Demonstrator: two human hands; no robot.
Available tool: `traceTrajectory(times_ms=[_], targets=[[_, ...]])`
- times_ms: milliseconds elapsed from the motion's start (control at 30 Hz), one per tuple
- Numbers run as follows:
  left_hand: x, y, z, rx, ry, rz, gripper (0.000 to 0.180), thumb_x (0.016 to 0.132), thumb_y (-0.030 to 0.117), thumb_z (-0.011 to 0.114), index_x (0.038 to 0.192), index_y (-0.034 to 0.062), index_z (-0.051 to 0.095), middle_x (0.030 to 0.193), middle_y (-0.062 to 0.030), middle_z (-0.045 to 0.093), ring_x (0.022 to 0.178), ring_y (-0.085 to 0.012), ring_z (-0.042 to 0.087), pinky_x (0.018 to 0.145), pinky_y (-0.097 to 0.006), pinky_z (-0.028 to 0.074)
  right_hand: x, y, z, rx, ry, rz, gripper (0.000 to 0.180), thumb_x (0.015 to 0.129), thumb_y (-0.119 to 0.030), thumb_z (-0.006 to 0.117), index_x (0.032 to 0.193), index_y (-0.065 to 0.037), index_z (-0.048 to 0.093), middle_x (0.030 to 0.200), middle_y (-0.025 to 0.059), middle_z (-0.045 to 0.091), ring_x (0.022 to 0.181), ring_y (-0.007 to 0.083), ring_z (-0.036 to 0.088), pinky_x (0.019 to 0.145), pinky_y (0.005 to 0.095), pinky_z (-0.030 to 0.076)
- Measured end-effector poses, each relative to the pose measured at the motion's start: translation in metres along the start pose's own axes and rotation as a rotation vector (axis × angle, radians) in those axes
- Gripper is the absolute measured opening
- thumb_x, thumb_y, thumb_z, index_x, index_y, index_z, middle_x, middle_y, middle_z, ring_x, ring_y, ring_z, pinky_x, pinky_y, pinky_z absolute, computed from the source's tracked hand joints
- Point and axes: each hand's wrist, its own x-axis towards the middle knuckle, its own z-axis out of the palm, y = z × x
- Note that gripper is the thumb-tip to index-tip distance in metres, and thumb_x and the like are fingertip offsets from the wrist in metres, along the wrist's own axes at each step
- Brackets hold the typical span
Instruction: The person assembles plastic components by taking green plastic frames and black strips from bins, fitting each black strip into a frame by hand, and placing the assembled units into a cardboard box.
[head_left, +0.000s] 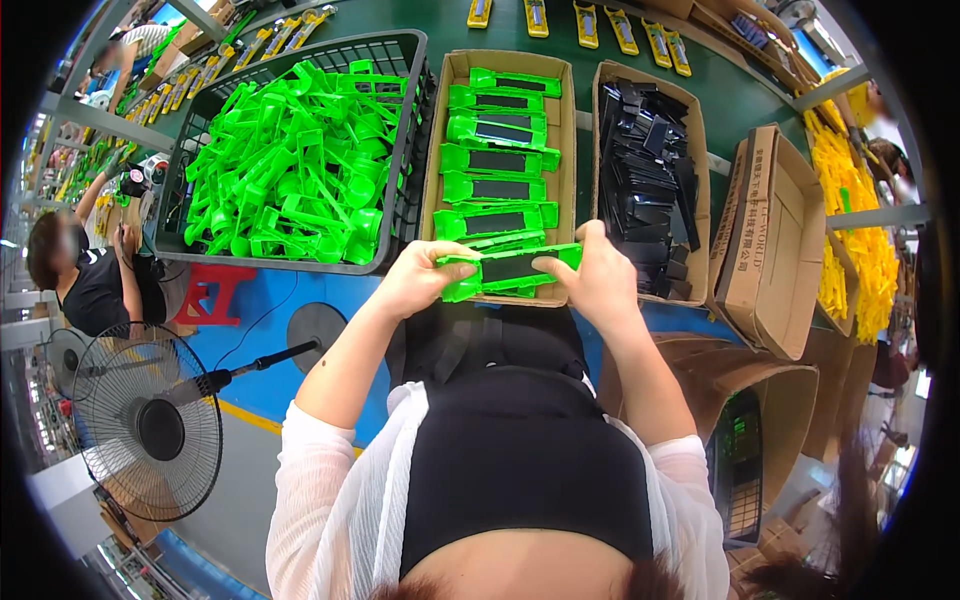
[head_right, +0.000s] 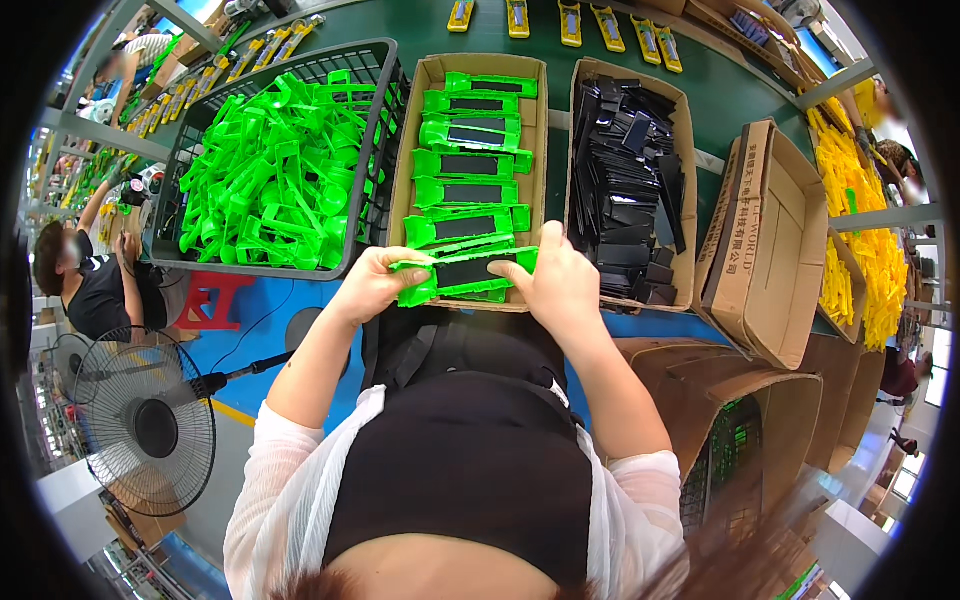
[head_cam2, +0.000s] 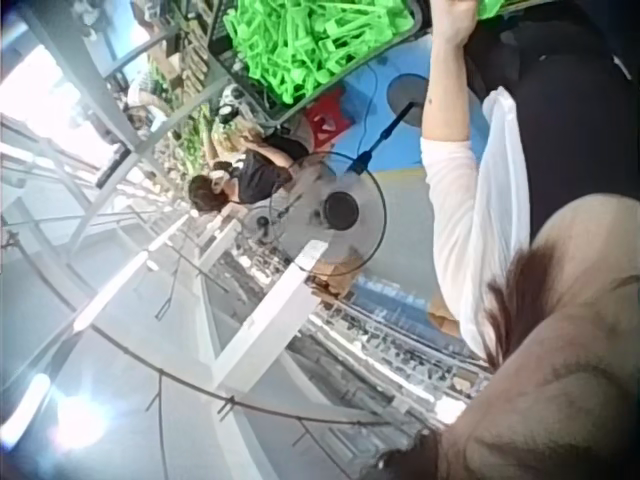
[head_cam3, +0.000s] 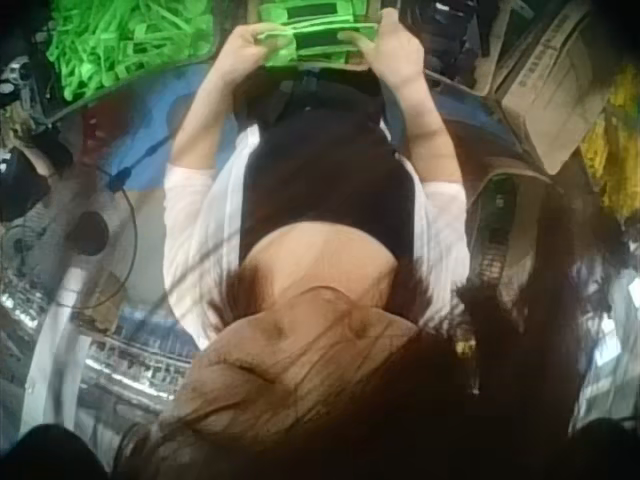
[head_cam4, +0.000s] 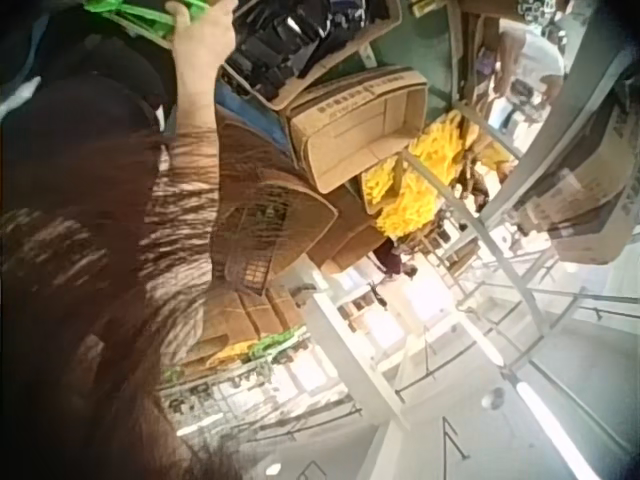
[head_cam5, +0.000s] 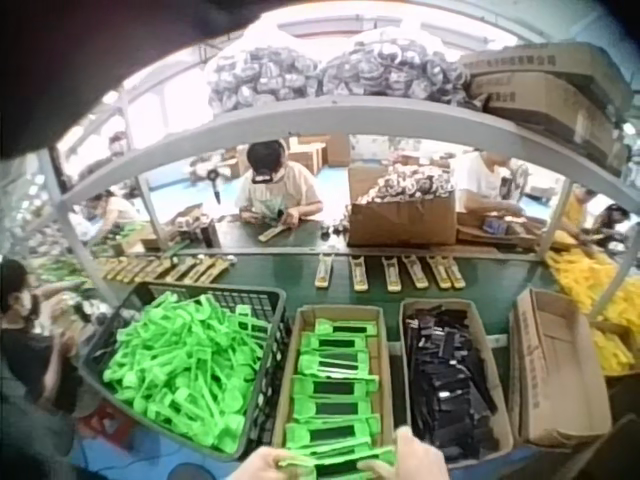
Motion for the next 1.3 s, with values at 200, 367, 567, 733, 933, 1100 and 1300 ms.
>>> traceTrajectory(times_ms=[200, 367, 567, 733, 933, 1100, 1300], targets=[[0.001, 0.014, 0.012, 0.705, 0.021, 0.295, 0.018, 0.076, 0.011, 0.064, 0.089, -0.0003, 0.062, 0.078, -0.0133, 0.062, 0.075, -0.0231, 0.06, 0.067, -0.033, 0.047, 0.0, 0.007, 0.007, 0.479, -0.345, 0.323, 0.036, 0.071, -0.029, 0.073, 0.071, 0.0, 0.052, 0.058, 0.0147, 0.059, 0.056, 0.0217, 0.062, 0.052, 0.0319, 0.045], [0.021, 0.002, 0.045, 1.112, 0.035, 0.268, 0.021, 0.074, 0.019, 0.063, 0.086, 0.0022, 0.061, 0.077, -0.0156, 0.06, 0.077, -0.0337, 0.058, 0.068, -0.041, 0.046, -0.015, 0.006, 0.032, 0.616, -0.262, 0.315, 0.038, 0.072, -0.03, 0.072, 0.077, -0.001, 0.048, 0.064, 0.0158, 0.059, 0.059, 0.0262, 0.06, 0.057, 0.0357, 0.046], [0.031, -0.01, 0.06, 0.936, 0.198, 0.372, 0.013, 0.067, 0.019, 0.066, 0.072, 0.0075, 0.063, 0.069, -0.0114, 0.06, 0.068, -0.0293, 0.059, 0.059, -0.037, 0.046, -0.028, 0.0, 0.041, 0.767, -0.167, 0.199, 0.058, 0.069, -0.038, 0.074, 0.094, -0.002, 0.037, 0.079, 0.0216, 0.057, 0.074, 0.0327, 0.059, 0.065, 0.0371, 0.045], [0.074, -0.013, 0.029, 1.202, 0.202, 0.569, 0.025, 0.065, 0.028, 0.071, 0.069, 0.0052, 0.062, 0.072, -0.0098, 0.058, 0.071, -0.0272, 0.057, 0.066, -0.038, 0.044, 0.003, 0.02, 0.022, 0.354, -0.2, 0.147, 0.036, 0.077, -0.032, 0.062, 0.097, -0.005, 0.051, 0.087, 0.0162, 0.058, 0.084, 0.0355, 0.057, 0.072, 0.0427, 0.047], [0.033, -0.039, 0.05, 1.029, -0.031, 0.726, 0.029, 0.067, 0.026, 0.073, 0.081, 0.0052, 0.059, 0.088, -0.0091, 0.054, 0.089, -0.0299, 0.049, 0.08, -0.04, 0.039, -0.009, 0.153, 0.001, -0.201, -0.073, 0.228, 0.021, 0.069, -0.012, 0.067, 0.088, -0.009, 0.059, 0.085, 0.0094, 0.058, 0.087, 0.028, 0.057, 0.077, 0.0375, 0.047], [0.034, -0.055, 0.041, 1.125, -0.163, 0.887, 0.022, 0.068, 0.023, 0.068, 0.059, 0.0086, 0.054, 0.067, -0.0022, 0.049, 0.075, -0.0208, 0.049, 0.071, -0.033, 0.041, -0.002, 0.159, 0.011, -0.167, -0.181, 0.128, 0.022, 0.063, -0.011, 0.071, 0.081, -0.007, 0.058, 0.083, 0.0091, 0.057, 0.088, 0.0275, 0.056, 0.075, 0.0383, 0.047], [0.037, -0.061, 0.038, 1.039, -0.204, 0.893, 0.025, 0.074, 0.027, 0.066, 0.06, 0.0082, 0.056, 0.066, -0.0037, 0.05, 0.073, -0.0232, 0.049, 0.067, -0.035, 0.041, 0.003, 0.166, -0.011, -0.175, -0.365, 0.065, 0.023, 0.062, -0.016, 0.071, 0.077, -0.008, 0.055, 0.075, 0.0092, 0.059, 0.08, 0.0299, 0.057, 0.068, 0.0416, 0.045]])
